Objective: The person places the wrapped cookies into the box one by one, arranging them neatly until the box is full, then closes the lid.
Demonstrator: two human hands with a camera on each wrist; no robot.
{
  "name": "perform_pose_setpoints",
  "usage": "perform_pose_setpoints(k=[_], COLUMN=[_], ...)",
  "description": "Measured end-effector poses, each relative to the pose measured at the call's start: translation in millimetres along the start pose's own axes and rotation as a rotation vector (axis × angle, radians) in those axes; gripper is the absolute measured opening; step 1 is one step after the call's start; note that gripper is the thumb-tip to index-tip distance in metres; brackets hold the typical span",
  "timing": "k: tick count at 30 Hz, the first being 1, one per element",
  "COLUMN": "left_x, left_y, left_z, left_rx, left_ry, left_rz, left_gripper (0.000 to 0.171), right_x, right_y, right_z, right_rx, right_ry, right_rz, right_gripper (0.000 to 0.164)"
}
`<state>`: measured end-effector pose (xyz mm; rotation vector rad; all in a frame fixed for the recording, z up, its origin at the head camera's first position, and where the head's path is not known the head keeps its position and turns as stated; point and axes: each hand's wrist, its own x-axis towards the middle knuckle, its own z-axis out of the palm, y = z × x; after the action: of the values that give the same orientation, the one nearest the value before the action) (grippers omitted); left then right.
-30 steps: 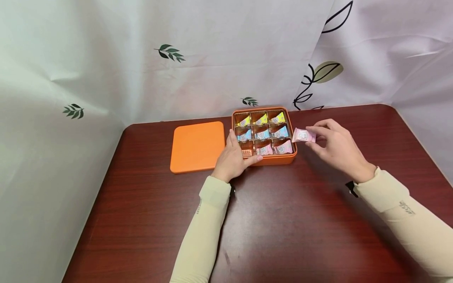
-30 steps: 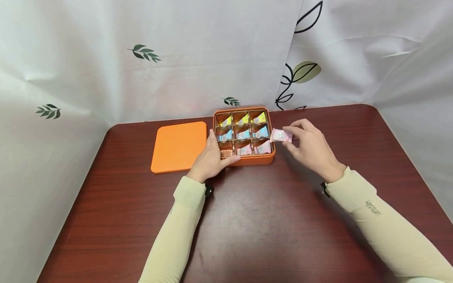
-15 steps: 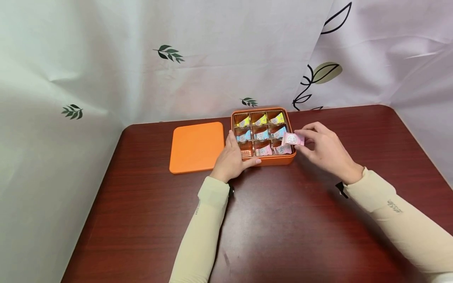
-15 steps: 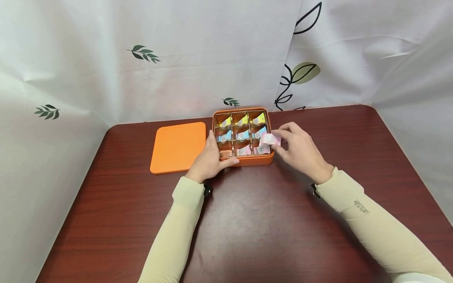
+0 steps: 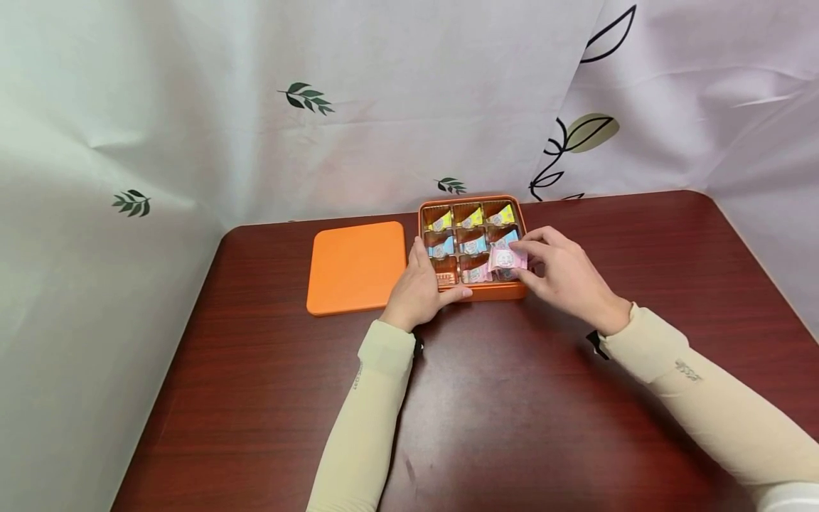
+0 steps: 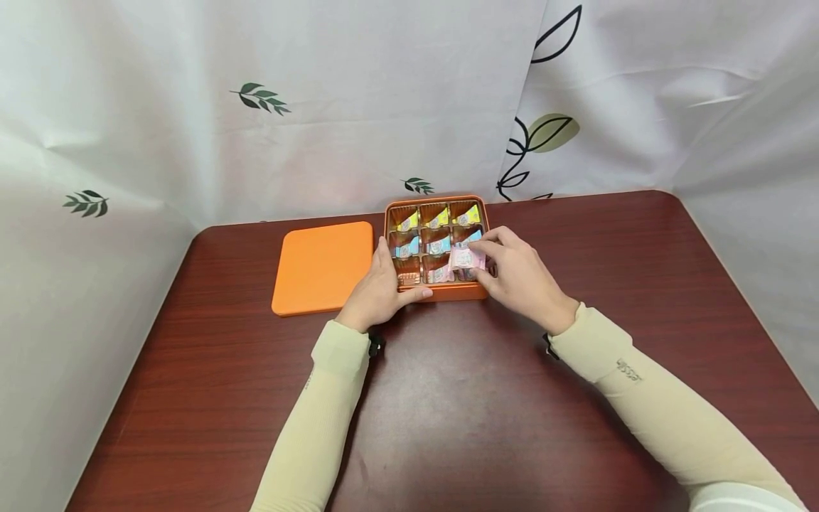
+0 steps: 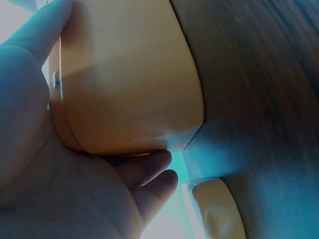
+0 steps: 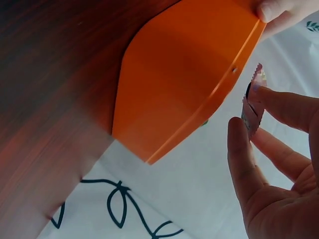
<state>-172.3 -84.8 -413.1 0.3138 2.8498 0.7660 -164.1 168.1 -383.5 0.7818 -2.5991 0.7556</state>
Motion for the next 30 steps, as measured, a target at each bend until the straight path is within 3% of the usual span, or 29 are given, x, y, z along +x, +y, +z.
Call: perform_pose_setpoints(k=[30], left_x=[0.2], left_y=[0.0], left_z=[0.4], left_rx=[0.002], left_ry=[0.021], left_rz=[0.011], left_gripper=[0.128], right_x=[22], right_y=[-24], right_z=[31], right_rx=[0.066], right_ry=[-0.088], right_rz=[-0.011], right_gripper=[0.036])
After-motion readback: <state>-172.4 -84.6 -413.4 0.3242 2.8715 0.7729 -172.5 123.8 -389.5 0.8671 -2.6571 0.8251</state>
